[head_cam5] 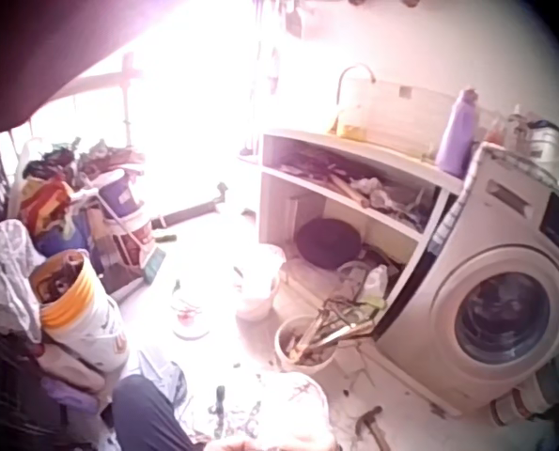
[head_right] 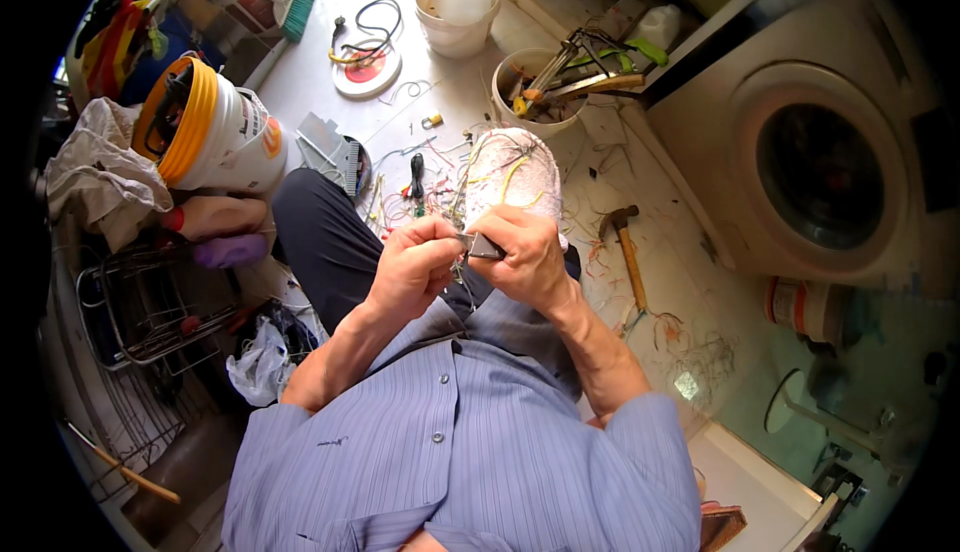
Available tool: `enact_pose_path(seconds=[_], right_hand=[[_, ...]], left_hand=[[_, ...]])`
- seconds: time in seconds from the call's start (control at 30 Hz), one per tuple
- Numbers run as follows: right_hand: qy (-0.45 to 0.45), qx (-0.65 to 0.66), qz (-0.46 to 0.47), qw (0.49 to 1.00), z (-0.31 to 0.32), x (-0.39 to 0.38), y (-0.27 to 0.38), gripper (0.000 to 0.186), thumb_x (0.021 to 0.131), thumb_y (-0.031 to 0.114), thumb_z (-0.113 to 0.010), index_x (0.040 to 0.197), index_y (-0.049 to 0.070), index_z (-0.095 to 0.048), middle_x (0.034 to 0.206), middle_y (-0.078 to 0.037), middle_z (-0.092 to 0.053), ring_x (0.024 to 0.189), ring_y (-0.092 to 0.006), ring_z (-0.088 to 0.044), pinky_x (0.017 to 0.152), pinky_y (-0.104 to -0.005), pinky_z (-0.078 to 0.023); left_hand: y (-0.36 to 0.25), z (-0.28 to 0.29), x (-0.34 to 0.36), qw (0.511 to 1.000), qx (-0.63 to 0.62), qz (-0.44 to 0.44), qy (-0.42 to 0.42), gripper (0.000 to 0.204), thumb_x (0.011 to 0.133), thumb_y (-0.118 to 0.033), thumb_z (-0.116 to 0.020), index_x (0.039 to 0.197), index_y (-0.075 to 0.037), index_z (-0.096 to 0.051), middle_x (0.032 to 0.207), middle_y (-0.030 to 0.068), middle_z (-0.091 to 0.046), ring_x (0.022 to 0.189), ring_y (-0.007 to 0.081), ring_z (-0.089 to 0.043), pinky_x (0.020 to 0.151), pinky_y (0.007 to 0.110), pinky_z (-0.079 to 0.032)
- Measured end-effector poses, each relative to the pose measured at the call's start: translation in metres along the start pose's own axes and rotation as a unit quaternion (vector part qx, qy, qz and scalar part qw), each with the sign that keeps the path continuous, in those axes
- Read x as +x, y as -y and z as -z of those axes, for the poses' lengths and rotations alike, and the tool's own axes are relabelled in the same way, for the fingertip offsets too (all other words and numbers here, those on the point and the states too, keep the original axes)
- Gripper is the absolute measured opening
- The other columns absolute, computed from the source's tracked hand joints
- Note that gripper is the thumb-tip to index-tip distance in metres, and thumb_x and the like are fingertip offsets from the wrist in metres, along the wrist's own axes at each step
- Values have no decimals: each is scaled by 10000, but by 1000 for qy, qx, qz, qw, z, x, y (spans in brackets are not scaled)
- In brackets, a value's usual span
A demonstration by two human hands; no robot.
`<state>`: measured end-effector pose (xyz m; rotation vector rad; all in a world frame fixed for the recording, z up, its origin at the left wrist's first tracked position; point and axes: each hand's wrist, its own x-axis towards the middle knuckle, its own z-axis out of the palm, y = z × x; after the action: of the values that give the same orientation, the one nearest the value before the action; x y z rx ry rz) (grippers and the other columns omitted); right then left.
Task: The person is sitting on the floor working on a bundle of wires on their lap. They use wire cutters to strip insulation from the wires and use a marker to label individual wires.
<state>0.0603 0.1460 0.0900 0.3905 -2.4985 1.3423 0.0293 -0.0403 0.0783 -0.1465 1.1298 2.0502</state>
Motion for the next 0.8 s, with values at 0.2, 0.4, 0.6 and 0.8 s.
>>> enact_pose_path(seconds=[0.2, 0.4, 0.6, 0.8], right_hand=[[-21, -45, -9, 999, 5, -11, -1, 250, 663, 81, -773, 898, 59, -689, 808, -105, -664, 702, -289, -670, 617, -367, -527], [43, 158, -213, 963, 15, -14, -11, 146, 837, 28, -644, 951, 10, -734, 771, -78, -699, 711, -97, -646, 640, -265, -512], [95, 298, -328, 891, 21, -11, -11, 118, 865, 34, -668, 954, -29, -713, 745, -11, -661, 673, -49, -573, 616, -215, -454], [103, 361, -352, 857, 32, -7, -20, 125, 892, 120, -665, 854, 2, -681, 650, 24, -564, 560, -48, -472, 510, -220, -360]], left_hand=[[4, -10, -4, 1000, -25, 0, -6, 68, 893, -46, -643, 839, -51, -603, 584, -64, -427, 457, 24, -318, 424, 217, -246], [-1, -5, 1, 997, -64, 37, 11, 71, 898, -53, -629, 838, -55, -591, 590, -68, -422, 458, 27, -311, 415, 217, -234], [-11, 8, 9, 990, -135, 20, 29, 53, 902, -77, -659, 864, -54, -630, 565, -91, -406, 446, 16, -302, 413, 213, -229], [-6, 18, 16, 999, -43, 10, -26, 43, 909, -74, -650, 887, -39, -639, 568, -85, -428, 433, 15, -302, 400, 223, -233]])
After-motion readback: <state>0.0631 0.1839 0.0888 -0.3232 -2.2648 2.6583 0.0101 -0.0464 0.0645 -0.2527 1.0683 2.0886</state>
